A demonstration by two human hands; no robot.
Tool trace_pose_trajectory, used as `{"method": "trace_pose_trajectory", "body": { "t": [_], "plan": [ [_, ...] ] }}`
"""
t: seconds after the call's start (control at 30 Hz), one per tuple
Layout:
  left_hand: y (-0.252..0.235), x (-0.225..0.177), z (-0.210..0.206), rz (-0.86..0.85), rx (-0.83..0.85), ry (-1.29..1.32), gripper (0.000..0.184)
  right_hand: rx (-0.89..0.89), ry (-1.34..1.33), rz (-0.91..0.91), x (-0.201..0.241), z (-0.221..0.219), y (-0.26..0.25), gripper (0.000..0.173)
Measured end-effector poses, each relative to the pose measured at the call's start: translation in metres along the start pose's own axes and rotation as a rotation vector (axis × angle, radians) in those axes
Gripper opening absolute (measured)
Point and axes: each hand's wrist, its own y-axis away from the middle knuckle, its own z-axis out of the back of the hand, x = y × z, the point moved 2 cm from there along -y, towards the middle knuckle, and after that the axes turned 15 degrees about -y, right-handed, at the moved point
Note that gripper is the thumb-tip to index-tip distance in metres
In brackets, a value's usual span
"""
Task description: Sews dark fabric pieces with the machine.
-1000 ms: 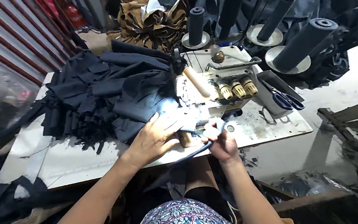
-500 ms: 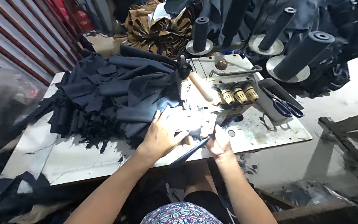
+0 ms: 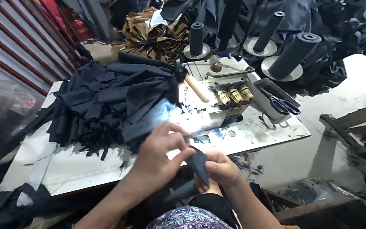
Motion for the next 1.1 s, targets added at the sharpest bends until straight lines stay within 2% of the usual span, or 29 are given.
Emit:
{"method": "trace_pose_trajectory", "body": {
  "t": [0.07,0.13,0.23,0.27,0.33,0.4,0.43,0.53,0.73,0.83,0.93,1.03,1.1],
  "plan": [
    [-0.012,0.02,0.037,0.026,-0.109,-0.213,0.028,0.085,-0.061,0.083,0.012,0.001,0.005,0.029],
    [-0.026,0.056,0.068,0.129,-0.181,-0.508,0.034,0.009,-0.134,0.173,0.023,0.013,0.011,0.028],
    [-0.035,0.097,0.065,0.254,-0.138,-0.676,0.034,-0.376,-0.153,0.205,0.015,0.046,0.013,0.026],
    [-0.033,0.094,0.049,0.212,-0.1,-0.673,0.031,-0.488,-0.151,0.193,0.009,0.055,0.01,0.028],
    [-0.022,0.08,0.001,-0.044,-0.051,-0.592,0.029,-0.582,-0.171,0.153,-0.002,0.07,0.008,0.033],
    [-0.008,0.071,-0.045,-0.3,0.029,-0.485,0.03,-0.548,-0.283,0.167,-0.005,0.08,0.012,0.03],
    [-0.002,0.07,-0.061,-0.342,0.091,-0.446,0.032,-0.522,-0.363,0.189,-0.003,0.083,0.015,0.026],
    [0.01,0.069,-0.071,-0.316,0.151,-0.465,0.038,-0.483,-0.492,0.227,0.009,0.091,0.02,0.026],
    [0.015,0.05,-0.071,-0.181,0.148,-0.559,0.043,-0.595,-0.471,0.285,0.005,0.095,0.003,0.04],
    [0.009,0.046,-0.072,-0.124,0.171,-0.556,0.043,-0.591,-0.507,0.342,0.001,0.093,-0.007,0.041],
    [0.001,0.05,-0.073,-0.102,0.185,-0.497,0.039,-0.629,-0.46,0.355,0.003,0.09,-0.008,0.042],
    [-0.014,0.059,-0.072,-0.105,0.238,-0.482,0.048,-0.615,-0.427,0.336,0.003,0.092,-0.004,0.04],
    [-0.022,0.066,-0.071,-0.111,0.261,-0.474,0.055,-0.695,-0.333,0.282,0.0,0.084,-0.006,0.042]
  ]
}}
